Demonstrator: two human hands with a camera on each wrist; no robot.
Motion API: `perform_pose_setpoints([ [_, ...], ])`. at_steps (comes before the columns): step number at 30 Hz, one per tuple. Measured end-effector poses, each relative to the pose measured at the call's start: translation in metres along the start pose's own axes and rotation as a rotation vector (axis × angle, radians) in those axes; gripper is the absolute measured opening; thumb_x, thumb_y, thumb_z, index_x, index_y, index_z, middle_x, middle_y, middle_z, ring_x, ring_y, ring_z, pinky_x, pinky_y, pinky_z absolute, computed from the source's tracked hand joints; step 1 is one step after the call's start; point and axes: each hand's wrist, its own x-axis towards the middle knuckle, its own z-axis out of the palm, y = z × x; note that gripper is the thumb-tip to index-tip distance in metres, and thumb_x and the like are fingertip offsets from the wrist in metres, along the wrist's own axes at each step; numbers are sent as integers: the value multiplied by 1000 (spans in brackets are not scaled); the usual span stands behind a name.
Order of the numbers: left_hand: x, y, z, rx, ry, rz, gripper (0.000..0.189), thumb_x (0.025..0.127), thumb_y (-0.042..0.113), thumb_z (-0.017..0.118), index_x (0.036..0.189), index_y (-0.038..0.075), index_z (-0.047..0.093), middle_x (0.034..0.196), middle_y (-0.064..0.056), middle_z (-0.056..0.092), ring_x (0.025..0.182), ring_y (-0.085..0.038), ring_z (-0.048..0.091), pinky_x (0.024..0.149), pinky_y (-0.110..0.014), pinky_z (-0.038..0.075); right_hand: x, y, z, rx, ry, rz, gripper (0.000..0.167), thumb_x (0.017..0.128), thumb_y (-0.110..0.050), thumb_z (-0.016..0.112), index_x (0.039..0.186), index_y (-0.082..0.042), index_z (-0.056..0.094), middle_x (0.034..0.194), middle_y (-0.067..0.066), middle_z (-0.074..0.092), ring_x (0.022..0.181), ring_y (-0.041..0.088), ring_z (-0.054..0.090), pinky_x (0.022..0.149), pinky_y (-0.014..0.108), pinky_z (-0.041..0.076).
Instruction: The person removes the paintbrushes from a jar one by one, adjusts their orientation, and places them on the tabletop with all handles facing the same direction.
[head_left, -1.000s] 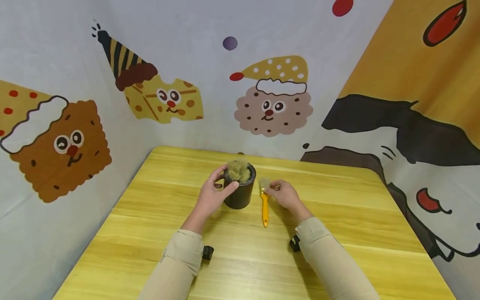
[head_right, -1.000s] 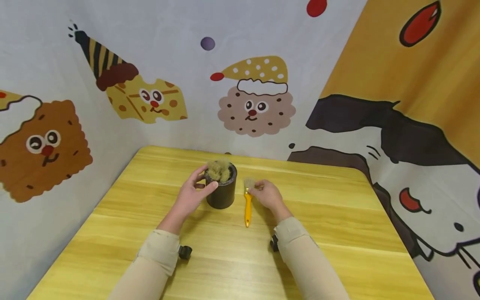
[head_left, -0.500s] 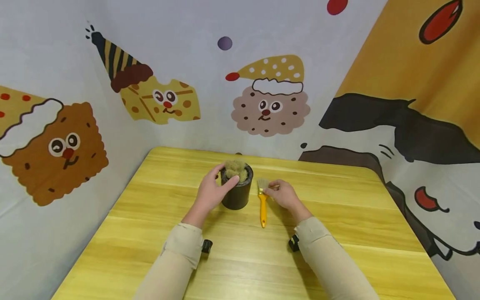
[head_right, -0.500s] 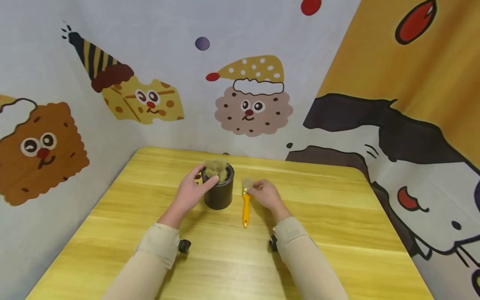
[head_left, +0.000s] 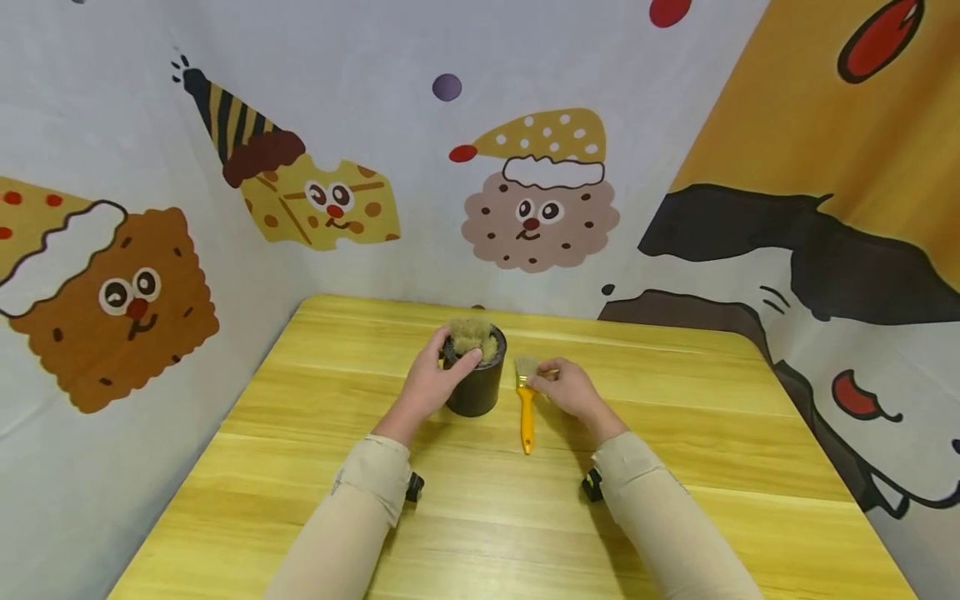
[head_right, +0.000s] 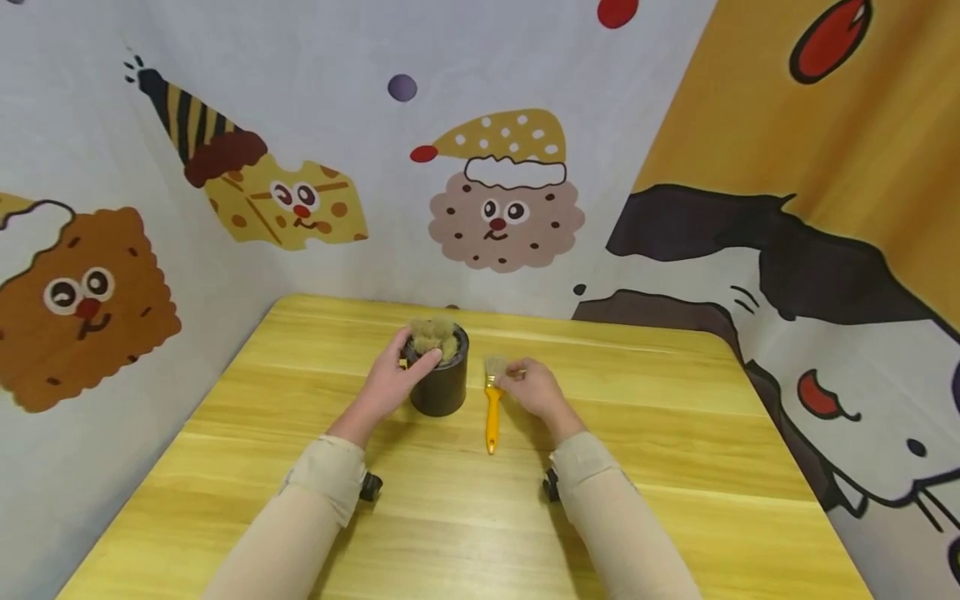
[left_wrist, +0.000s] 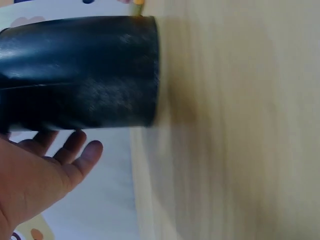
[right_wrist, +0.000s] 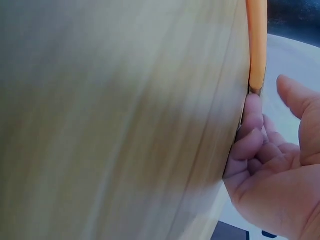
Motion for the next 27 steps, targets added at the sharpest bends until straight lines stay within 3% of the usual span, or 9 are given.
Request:
perform_pose_setpoints([
  [9,-2,-10,-6,160,-38,51,96,97,83,50,172,34,17,177,-13,27,162,-43,29,125,-70,31,-9,7,-3,41,-104,-61,64,104,-37,73,151,0,51,126,22,69,107,28,67,87,38,57],
  [27,0,-8,-9,111,-70,19,99,91,88,53,171,43,14,179,-8,20,164,-40,25,125,-70,30,-22,3,-8,6,-123,-82,59,105,-36,71,150,-3,54,129,21,70,111,28,69,89,42,59],
])
